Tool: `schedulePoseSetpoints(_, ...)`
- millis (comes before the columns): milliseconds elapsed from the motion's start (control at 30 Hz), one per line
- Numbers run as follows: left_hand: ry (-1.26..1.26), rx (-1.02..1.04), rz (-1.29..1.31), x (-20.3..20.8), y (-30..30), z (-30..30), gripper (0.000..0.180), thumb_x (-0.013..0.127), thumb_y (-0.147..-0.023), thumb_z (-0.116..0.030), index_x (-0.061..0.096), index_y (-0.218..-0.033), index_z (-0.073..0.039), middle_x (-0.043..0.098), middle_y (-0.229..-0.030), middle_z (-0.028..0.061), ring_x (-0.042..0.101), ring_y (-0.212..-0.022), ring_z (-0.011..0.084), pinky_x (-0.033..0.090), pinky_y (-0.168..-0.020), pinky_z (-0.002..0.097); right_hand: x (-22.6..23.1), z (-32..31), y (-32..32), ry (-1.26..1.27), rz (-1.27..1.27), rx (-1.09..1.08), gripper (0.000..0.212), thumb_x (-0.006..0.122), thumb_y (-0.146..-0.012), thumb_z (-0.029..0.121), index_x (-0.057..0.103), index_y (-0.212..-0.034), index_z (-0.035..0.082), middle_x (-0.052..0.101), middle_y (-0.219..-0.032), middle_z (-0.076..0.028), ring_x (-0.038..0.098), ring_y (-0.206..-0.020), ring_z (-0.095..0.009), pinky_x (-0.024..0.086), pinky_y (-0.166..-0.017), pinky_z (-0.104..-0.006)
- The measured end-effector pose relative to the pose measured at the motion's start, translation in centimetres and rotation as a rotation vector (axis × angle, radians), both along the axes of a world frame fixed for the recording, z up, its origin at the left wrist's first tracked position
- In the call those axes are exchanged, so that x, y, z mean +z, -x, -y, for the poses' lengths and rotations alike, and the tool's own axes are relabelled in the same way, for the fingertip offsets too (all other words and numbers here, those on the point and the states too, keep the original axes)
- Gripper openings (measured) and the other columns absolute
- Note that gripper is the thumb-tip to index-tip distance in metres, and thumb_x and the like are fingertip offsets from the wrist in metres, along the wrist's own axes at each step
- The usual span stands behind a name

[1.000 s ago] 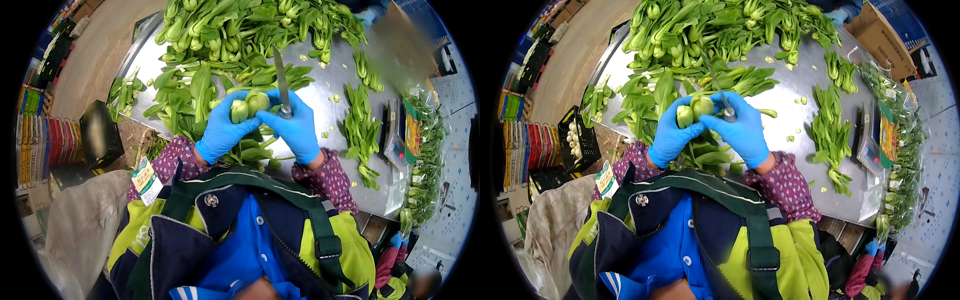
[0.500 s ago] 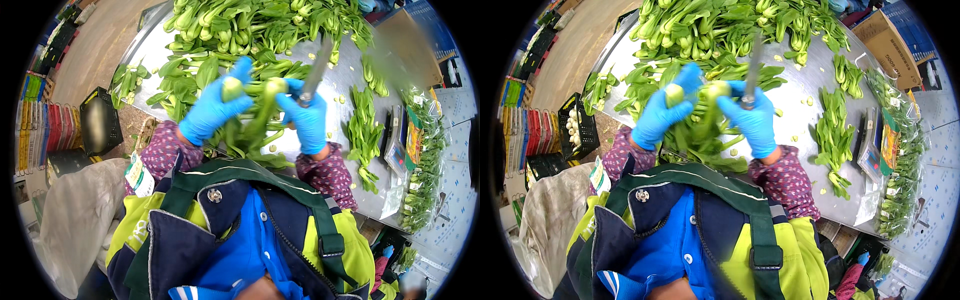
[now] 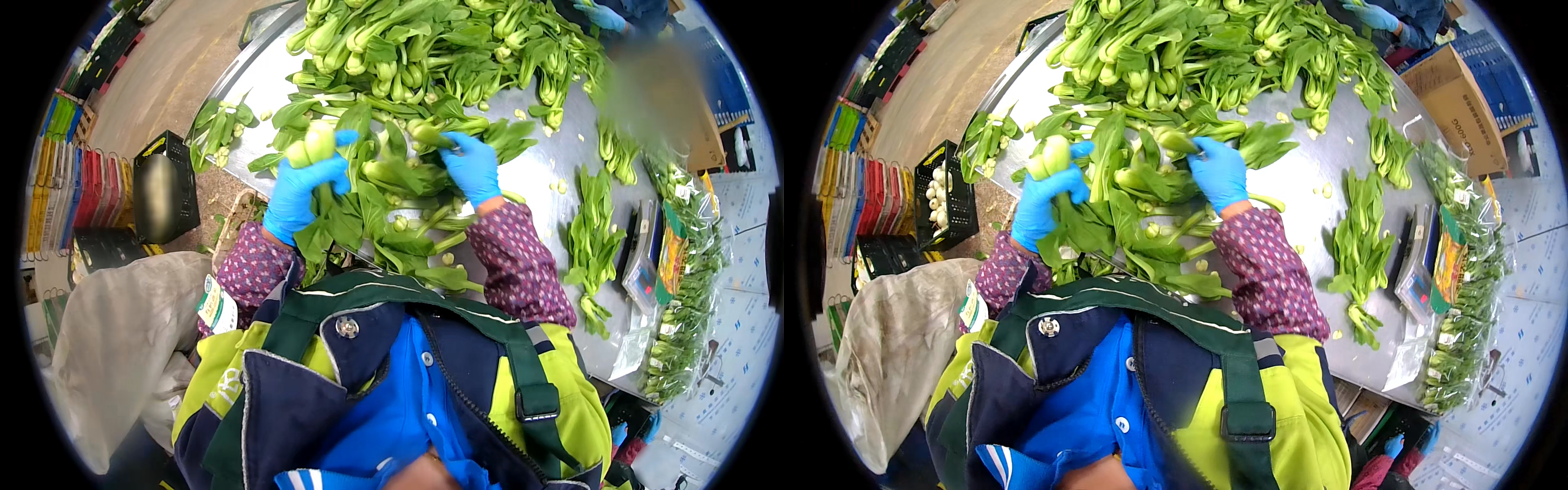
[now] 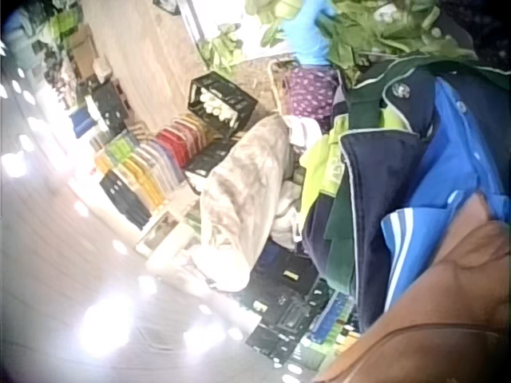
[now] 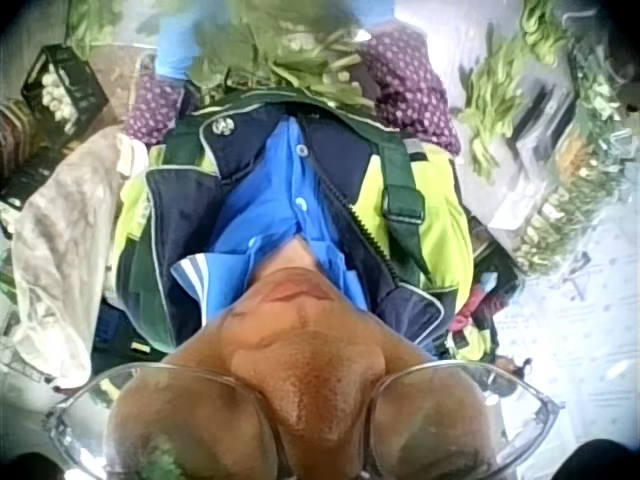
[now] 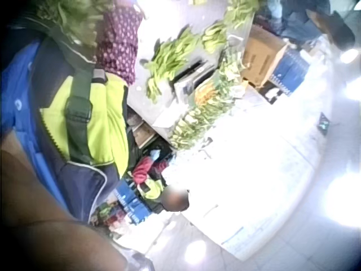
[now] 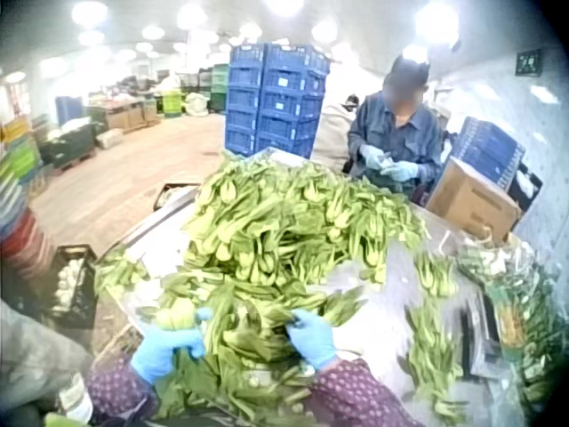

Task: The person prepares bok choy by picking heads from a crate, trimming the bases with a knife, and placing the trimmed heads on a metal table to be weighed and bagged.

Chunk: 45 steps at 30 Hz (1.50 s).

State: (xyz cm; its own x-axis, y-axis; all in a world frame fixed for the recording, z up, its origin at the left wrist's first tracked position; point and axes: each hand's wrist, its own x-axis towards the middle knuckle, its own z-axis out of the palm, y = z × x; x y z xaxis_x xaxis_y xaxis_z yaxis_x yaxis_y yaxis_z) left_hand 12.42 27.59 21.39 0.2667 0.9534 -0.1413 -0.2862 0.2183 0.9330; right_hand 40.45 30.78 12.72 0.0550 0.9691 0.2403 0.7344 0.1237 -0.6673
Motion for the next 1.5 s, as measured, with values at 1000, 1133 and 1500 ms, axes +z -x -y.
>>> schedulePoseSetpoints(1000,-0.773,-0.109,-0.297,0.1,-4.8,2.5,0.031,0.08,-0.06,-0.014,0.068,-0.089,-0.006,0.055,-0.109,0.0141,0.056,-0.1,0.0283,0.044,-0.089,0.0368,6.7,5.3,-1.7,0.166,0.243,0.168,0.03,0.061,-0.077,0.005,0.062,-0.107,0.007,0.063,-0.071,-0.012,0.063,-0.064,-0.028,0.05,-0.057,-0.0361)
schedulePoseSetpoints(1133,-0.402,-0.155,-0.059,-0.3,-4.7,2.2,0.03,0.078,-0.067,-0.007,0.068,-0.095,-0.004,0.058,-0.113,0.0114,0.057,-0.103,0.0201,0.046,-0.09,0.0313,9.3,7.1,1.0,0.275,-0.632,0.055,0.031,0.071,-0.076,0.008,0.066,-0.107,0.008,0.063,-0.078,-0.002,0.058,-0.064,-0.01,0.045,-0.055,-0.0246)
schedulePoseSetpoints(1500,0.014,0.067,0.35,-1.3,-0.4,1.1,0.024,0.057,-0.077,-0.003,0.057,-0.101,-0.002,0.062,-0.104,0.0126,0.062,-0.095,0.0229,0.05,-0.087,0.0347,9.0,5.8,-0.1,0.332,-0.615,-0.014,0.017,0.069,-0.081,0.013,0.066,-0.094,0.003,0.064,-0.075,-0.002,0.059,-0.065,-0.007,0.046,-0.055,-0.0213)
